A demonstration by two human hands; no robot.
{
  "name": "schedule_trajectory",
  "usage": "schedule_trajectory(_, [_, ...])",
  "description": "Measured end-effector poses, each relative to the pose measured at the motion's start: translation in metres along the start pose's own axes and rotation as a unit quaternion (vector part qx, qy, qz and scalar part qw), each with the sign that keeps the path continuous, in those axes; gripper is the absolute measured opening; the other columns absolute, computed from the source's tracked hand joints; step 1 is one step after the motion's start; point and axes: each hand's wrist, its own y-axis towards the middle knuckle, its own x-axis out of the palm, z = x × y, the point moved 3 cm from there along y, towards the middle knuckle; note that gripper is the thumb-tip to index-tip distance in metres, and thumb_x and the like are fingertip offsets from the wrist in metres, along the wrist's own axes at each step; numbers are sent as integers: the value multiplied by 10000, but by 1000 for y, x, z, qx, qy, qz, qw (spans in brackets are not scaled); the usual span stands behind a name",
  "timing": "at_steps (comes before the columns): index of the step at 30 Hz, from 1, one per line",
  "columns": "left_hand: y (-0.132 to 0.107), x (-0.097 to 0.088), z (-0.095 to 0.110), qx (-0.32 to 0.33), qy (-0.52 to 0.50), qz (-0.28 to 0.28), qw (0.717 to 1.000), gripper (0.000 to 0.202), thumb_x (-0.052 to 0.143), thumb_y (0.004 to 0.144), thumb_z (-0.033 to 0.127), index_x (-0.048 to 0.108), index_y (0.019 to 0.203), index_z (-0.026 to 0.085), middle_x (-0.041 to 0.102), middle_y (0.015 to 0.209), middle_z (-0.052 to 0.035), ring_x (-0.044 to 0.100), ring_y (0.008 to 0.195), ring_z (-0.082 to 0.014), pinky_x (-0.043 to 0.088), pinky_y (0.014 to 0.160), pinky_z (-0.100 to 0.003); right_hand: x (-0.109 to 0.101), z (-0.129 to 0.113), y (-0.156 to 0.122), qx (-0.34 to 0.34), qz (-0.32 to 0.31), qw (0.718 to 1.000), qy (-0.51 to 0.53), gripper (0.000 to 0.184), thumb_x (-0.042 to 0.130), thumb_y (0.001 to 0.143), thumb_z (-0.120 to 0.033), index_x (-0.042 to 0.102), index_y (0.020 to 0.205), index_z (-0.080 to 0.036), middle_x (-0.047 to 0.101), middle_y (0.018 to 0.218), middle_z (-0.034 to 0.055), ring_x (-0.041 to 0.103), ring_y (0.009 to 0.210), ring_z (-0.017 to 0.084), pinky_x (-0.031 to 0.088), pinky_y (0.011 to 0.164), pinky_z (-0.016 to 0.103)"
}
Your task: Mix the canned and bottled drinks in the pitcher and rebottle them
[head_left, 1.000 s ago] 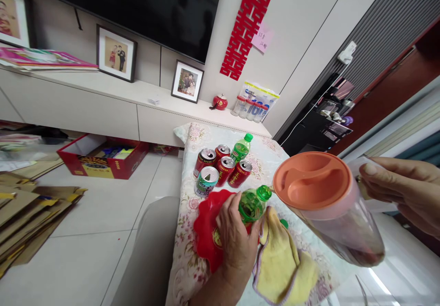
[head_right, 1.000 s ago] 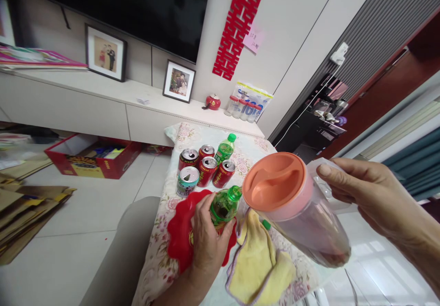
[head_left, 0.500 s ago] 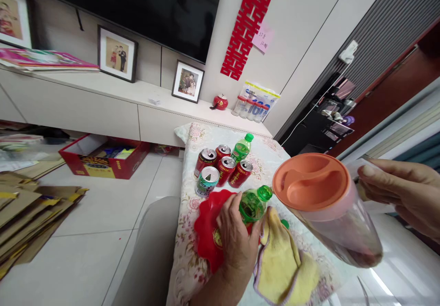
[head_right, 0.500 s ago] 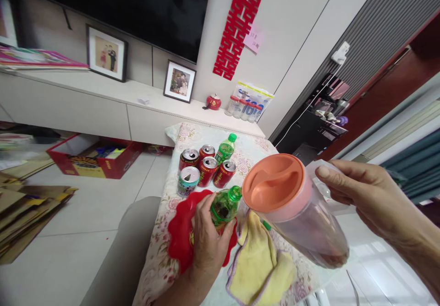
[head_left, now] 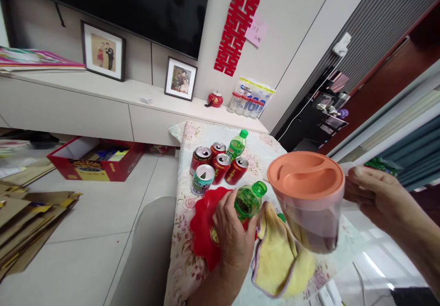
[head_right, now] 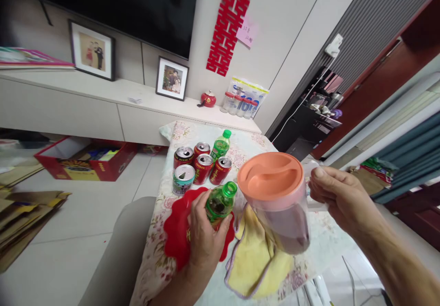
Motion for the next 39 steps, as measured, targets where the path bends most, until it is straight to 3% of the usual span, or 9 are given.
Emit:
schedule_trajectory(5, [2, 0, -2, 14, -10, 8, 1000, 573, 699, 909, 229, 473, 1429, 146, 647, 1292, -225, 661, 1166, -409, 586, 918, -607, 0, 13, 8, 14, 45, 991, 123, 647, 982, 571, -479, 388, 502, -231, 223, 489, -91, 140, 437, 44, 102, 393, 249])
schedule_trajectory(9, [3, 1, -6, 27, -25, 13, 999, 589, 696, 918, 280, 461, 1443, 153, 644, 1276, -223, 670, 1149, -415, 593, 902, -627, 4, 30, 18, -6, 83, 978, 193, 627, 968, 587, -463, 387, 561, -227, 235, 482, -105, 133, 426, 38, 116, 382, 220])
schedule_trajectory(14, [-1, 5, -15, 3, -34, 9, 999, 592, 699, 924, 312, 467, 1454, 192, 648, 1309, -211, 672, 1185, -409, 595, 920, -615, 18, 82, 33, -27, 109, 958, 264, 668, 958, 609, -500, 354, 565, -217, 262, 460, -114, 177, 412, 35, 184, 367, 192])
schedule_trajectory(17, [-3, 7, -19, -13, -38, 6, 999, 594, 706, 922, 338, 479, 1456, 205, 654, 1316, -198, 665, 1216, -398, 597, 933, -581, 28, 121, 44, -31, 120, 947, 295, 613, 899, 759, -458, 368, 584, -208, 274, 475, -123, 212, 411, 34, 229, 378, 175])
schedule_trajectory(20, [-4, 8, -21, -9, -39, 7, 999, 603, 709, 923, 358, 483, 1459, 202, 654, 1318, -192, 670, 1213, -385, 594, 947, -566, 37, 160, 54, -21, 137, 940, 313, 383, 712, 1004, -390, 539, 744, -168, 407, 579, -111, 313, 426, 35, 292, 394, 162])
schedule_trajectory(23, [-4, 9, -22, -8, -43, 10, 999, 601, 706, 930, 378, 483, 1462, 207, 640, 1333, -188, 669, 1214, -370, 593, 954, -546, 44, 191, 60, -2, 152, 936, 317, 234, 667, 1045, -372, 658, 1011, -140, 616, 798, -35, 529, 556, 63, 462, 487, 185])
schedule_trajectory(26, [-3, 9, -24, -9, -43, 7, 999, 613, 709, 927, 402, 476, 1463, 217, 631, 1342, -185, 669, 1220, -370, 598, 950, -537, 46, 212, 61, 14, 162, 936, 311, 264, 672, 1039, -385, 672, 1147, -145, 687, 977, 25, 647, 720, 115, 571, 611, 250])
schedule_trajectory(34, [-3, 4, -34, -39, -39, -46, 997, 679, 745, 908, 413, 441, 1481, 210, 623, 1375, -184, 694, 1211, -341, 631, 930, -466, 40, 221, 49, 26, 150, 960, 233, 295, 666, 1038, -408, 675, 1180, -150, 700, 1059, 50, 683, 827, 152, 606, 715, 314])
schedule_trajectory(39, [0, 4, -27, -23, -51, -27, 998, 686, 733, 904, 461, 444, 1469, 202, 622, 1353, -185, 685, 1207, -353, 608, 984, -519, 20, 227, 9, 65, 160, 978, 113, 344, 709, 995, -406, 678, 1234, -160, 715, 1155, 75, 700, 960, 196, 598, 828, 378])
